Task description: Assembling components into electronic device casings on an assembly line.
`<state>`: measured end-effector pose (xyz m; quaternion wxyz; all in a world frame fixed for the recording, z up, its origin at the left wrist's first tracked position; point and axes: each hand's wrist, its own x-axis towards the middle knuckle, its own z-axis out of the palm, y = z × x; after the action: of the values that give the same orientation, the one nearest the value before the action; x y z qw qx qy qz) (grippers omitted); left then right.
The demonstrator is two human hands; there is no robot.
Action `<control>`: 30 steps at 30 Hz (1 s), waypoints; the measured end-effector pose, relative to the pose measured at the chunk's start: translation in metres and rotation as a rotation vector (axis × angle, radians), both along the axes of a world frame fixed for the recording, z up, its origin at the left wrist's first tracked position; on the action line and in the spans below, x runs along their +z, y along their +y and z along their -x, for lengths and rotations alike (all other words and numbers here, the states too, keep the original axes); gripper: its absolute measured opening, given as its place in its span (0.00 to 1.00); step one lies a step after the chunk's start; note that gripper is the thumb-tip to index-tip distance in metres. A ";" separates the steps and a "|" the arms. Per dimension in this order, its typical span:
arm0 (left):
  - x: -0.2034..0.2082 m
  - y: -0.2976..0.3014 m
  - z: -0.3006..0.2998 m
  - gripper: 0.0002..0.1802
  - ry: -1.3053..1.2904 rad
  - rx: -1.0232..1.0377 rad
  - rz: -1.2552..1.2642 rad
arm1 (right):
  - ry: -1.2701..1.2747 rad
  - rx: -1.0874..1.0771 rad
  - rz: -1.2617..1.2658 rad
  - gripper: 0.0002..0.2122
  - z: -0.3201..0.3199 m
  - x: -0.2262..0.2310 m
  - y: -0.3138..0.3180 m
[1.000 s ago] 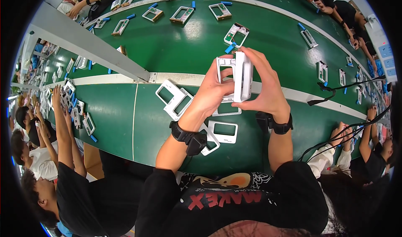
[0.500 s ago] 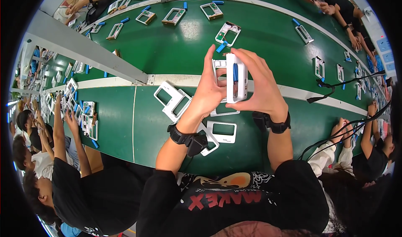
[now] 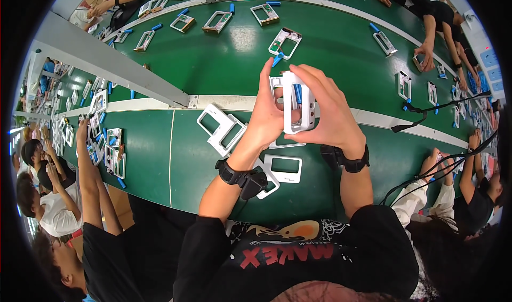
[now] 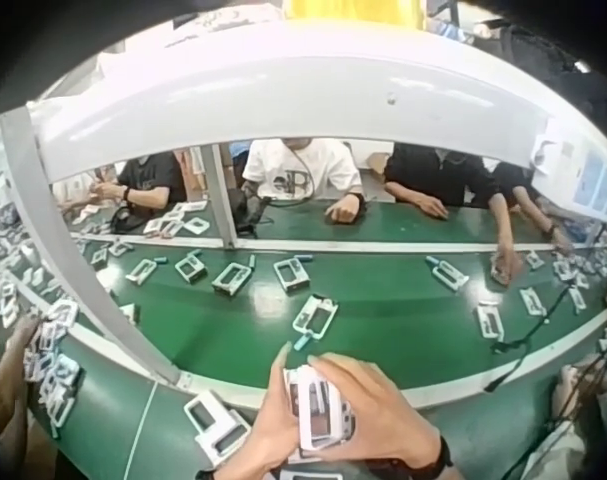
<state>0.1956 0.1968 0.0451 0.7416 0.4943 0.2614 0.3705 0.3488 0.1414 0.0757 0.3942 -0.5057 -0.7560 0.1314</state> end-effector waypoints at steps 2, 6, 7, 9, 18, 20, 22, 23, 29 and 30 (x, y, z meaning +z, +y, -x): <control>0.001 -0.001 0.001 0.60 0.013 -0.002 -0.015 | 0.011 0.002 0.019 0.49 0.001 -0.002 0.000; 0.001 0.001 0.004 0.57 0.037 -0.022 -0.016 | 0.015 0.000 0.047 0.49 0.002 -0.004 0.000; 0.002 0.002 0.005 0.55 0.045 -0.032 -0.014 | 0.004 0.000 0.036 0.49 0.002 -0.004 0.001; 0.003 0.002 0.005 0.54 0.043 -0.040 0.016 | -0.020 -0.002 0.015 0.49 0.001 -0.004 0.002; 0.007 -0.003 0.006 0.43 -0.039 -0.069 0.122 | 0.028 0.012 -0.011 0.49 0.001 -0.005 0.003; 0.008 -0.002 0.007 0.42 -0.043 -0.072 0.086 | 0.038 0.021 -0.018 0.49 0.001 -0.006 0.003; 0.010 0.002 0.010 0.36 -0.068 -0.064 0.181 | 0.042 0.025 -0.021 0.49 0.002 -0.007 0.004; 0.010 0.003 0.010 0.33 -0.080 -0.059 0.228 | 0.046 0.022 -0.016 0.49 0.003 -0.008 0.004; 0.003 0.002 0.009 0.26 -0.039 -0.050 0.225 | 0.049 0.013 0.002 0.48 0.008 -0.008 0.002; 0.001 0.001 0.008 0.26 -0.043 -0.056 0.207 | 0.049 0.015 0.002 0.48 0.008 -0.008 0.003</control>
<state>0.1877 0.1983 0.0464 0.8042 0.4141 0.2683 0.3314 0.3406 0.1441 0.0674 0.4113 -0.4971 -0.7497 0.1475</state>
